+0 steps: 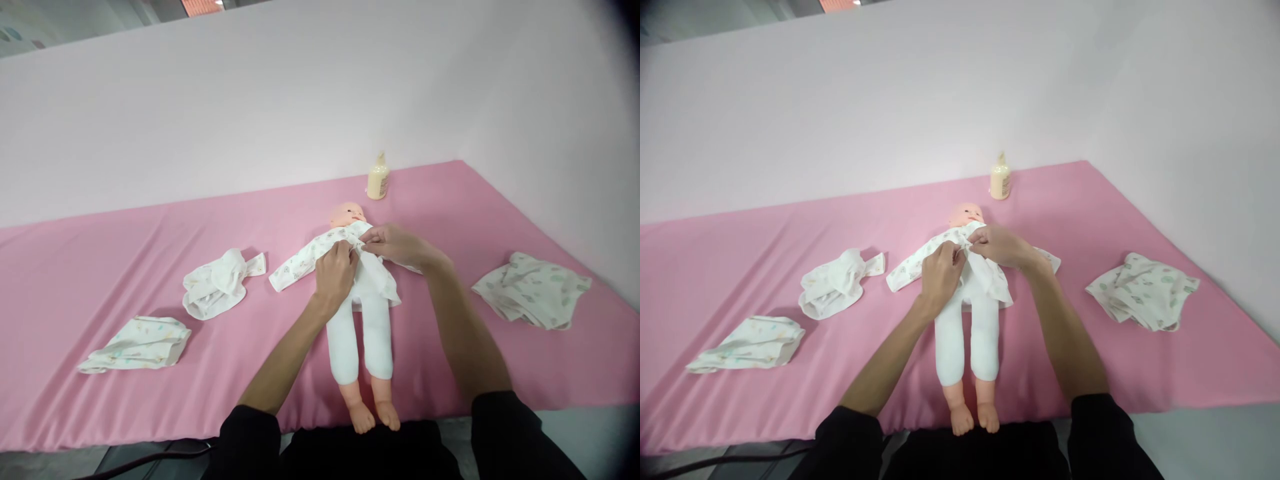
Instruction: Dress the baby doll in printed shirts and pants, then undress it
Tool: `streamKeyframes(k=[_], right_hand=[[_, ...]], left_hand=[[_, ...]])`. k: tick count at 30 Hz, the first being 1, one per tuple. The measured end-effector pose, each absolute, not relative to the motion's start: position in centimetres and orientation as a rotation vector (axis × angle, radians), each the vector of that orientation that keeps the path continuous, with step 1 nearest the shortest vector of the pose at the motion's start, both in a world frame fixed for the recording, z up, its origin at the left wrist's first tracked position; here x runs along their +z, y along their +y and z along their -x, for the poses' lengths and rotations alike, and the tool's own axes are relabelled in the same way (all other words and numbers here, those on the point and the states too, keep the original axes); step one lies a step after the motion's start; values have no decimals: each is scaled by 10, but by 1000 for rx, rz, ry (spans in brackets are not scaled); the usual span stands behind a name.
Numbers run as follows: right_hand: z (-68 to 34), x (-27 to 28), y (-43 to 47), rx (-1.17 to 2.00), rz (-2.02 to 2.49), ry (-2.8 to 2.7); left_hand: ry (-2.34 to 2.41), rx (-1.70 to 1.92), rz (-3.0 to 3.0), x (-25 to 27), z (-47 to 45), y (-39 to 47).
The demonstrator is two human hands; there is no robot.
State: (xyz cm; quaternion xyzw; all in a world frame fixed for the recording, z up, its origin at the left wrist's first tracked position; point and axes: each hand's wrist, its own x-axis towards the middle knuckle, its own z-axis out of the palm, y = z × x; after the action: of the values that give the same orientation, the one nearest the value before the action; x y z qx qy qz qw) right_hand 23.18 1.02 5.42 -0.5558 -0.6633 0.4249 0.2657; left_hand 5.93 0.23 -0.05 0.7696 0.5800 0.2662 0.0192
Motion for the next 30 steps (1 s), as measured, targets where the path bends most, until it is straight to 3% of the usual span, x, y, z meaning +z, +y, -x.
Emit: streamKeyframes(k=[16, 21, 30], right_hand=[[-231, 52, 12, 1280, 1374, -1798], [-233, 54, 13, 1498, 1177, -1750], [-221, 35, 27, 1398, 1134, -1626]], left_hand=[[1748, 820, -2628, -14, -58, 3], [1678, 904, -2456, -15, -57, 6], [1418, 1277, -1957, -10, -54, 12]])
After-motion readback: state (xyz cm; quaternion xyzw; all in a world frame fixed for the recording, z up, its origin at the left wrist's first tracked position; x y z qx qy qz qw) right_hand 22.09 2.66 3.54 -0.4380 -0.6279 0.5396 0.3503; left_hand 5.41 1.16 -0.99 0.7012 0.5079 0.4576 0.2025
